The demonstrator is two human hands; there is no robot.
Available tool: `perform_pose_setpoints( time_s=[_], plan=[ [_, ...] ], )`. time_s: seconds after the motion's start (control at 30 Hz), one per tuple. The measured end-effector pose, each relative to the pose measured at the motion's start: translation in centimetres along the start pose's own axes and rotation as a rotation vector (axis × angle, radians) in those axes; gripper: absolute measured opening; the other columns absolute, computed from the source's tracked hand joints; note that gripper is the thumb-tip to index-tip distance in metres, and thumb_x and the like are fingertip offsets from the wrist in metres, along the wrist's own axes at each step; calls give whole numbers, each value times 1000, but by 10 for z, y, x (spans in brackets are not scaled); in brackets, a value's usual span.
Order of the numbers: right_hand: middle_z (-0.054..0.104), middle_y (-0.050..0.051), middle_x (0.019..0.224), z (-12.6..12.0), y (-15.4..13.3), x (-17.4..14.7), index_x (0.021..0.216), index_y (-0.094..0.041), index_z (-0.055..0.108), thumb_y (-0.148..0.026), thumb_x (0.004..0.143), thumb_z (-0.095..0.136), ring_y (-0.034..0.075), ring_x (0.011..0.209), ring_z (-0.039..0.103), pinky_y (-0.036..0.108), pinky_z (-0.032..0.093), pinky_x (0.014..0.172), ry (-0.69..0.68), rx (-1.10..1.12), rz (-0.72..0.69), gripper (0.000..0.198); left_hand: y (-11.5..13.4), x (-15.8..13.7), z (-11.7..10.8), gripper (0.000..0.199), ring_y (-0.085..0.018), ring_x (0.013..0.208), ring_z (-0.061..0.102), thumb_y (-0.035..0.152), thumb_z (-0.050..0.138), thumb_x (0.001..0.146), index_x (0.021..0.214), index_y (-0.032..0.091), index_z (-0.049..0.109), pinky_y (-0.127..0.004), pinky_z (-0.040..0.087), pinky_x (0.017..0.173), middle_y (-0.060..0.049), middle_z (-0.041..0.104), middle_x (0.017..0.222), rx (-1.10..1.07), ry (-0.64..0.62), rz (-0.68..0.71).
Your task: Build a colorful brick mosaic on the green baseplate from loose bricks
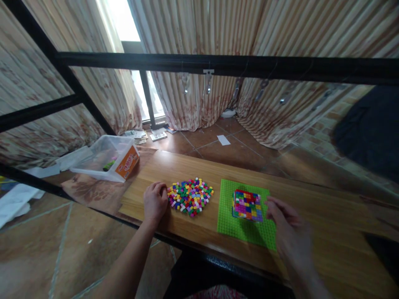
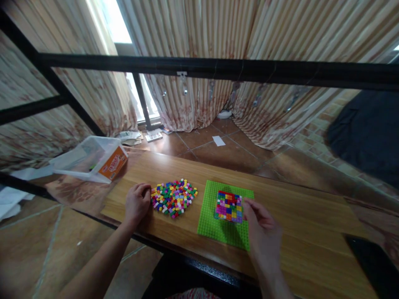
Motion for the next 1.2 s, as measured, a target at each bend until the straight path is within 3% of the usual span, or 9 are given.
perform_pose_setpoints(
  time_s=[0.13, 0.2, 0.33, 0.5, 0.67, 0.93, 1.2],
  plan=[
    [70, 4, 96, 38, -23, -41, 95, -24, 71, -41, 82, 62, 19, 86, 64, 33, 52, 77, -326, -123, -164, 23, 0, 0, 1, 22, -23, 95, 59, 28, 47, 85, 89, 21, 68, -38, 45, 90, -7, 68, 97, -13, -10, -3],
    [69, 5, 93, 59, -19, -59, 94, -24, 70, -36, 85, 58, 18, 81, 63, 31, 51, 74, -475, -187, -271, 19, 0, -1, 1, 23, -23, 96, 59, 28, 46, 86, 89, 20, 67, -38, 45, 90, -7, 68, 97, -18, -12, -9],
    [66, 6, 91, 91, -2, -78, 96, -22, 69, -24, 89, 51, 18, 82, 62, 30, 50, 75, -609, -269, -403, 19, 1, -1, 0, 22, -23, 96, 59, 27, 47, 86, 88, 20, 67, -38, 44, 90, -7, 68, 97, -26, -7, -16],
    [64, 6, 94, 121, 10, -74, 101, -23, 68, -17, 91, 46, 19, 87, 61, 32, 48, 80, -676, -425, -508, 25, 2, -2, 1, 20, -23, 94, 59, 26, 47, 86, 87, 21, 67, -38, 45, 88, -7, 68, 96, -22, -9, -17],
    [63, 5, 91, 135, 14, -70, 91, -22, 67, -17, 89, 52, 20, 86, 59, 32, 46, 78, -647, -592, -590, 16, 0, -2, 1, 19, -23, 95, 59, 26, 48, 85, 88, 21, 67, -37, 45, 88, -6, 68, 97, -16, 1, -10],
    [61, 4, 84, 130, 16, -74, 78, -20, 61, -10, 88, 48, 20, 83, 57, 32, 43, 76, -675, -651, -645, 19, 1, -3, 1, 19, -23, 94, 59, 26, 48, 86, 87, 21, 67, -37, 45, 88, -6, 68, 96, -22, 0, -10],
    [62, 6, 93, 119, 4, -80, 100, -21, 64, -9, 91, 41, 19, 88, 59, 31, 47, 78, -640, -485, -632, 28, -2, 0, 0, 22, -23, 95, 60, 28, 46, 86, 87, 20, 67, -36, 46, 89, -7, 69, 96, -21, 5, 0]
  ],
)
Point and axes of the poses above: each hand's wrist, its own x-axis towards the middle knuckle, its own z-axis out of the palm, y = z × x, the point moved 3 cm from there along x, towards the middle knuckle
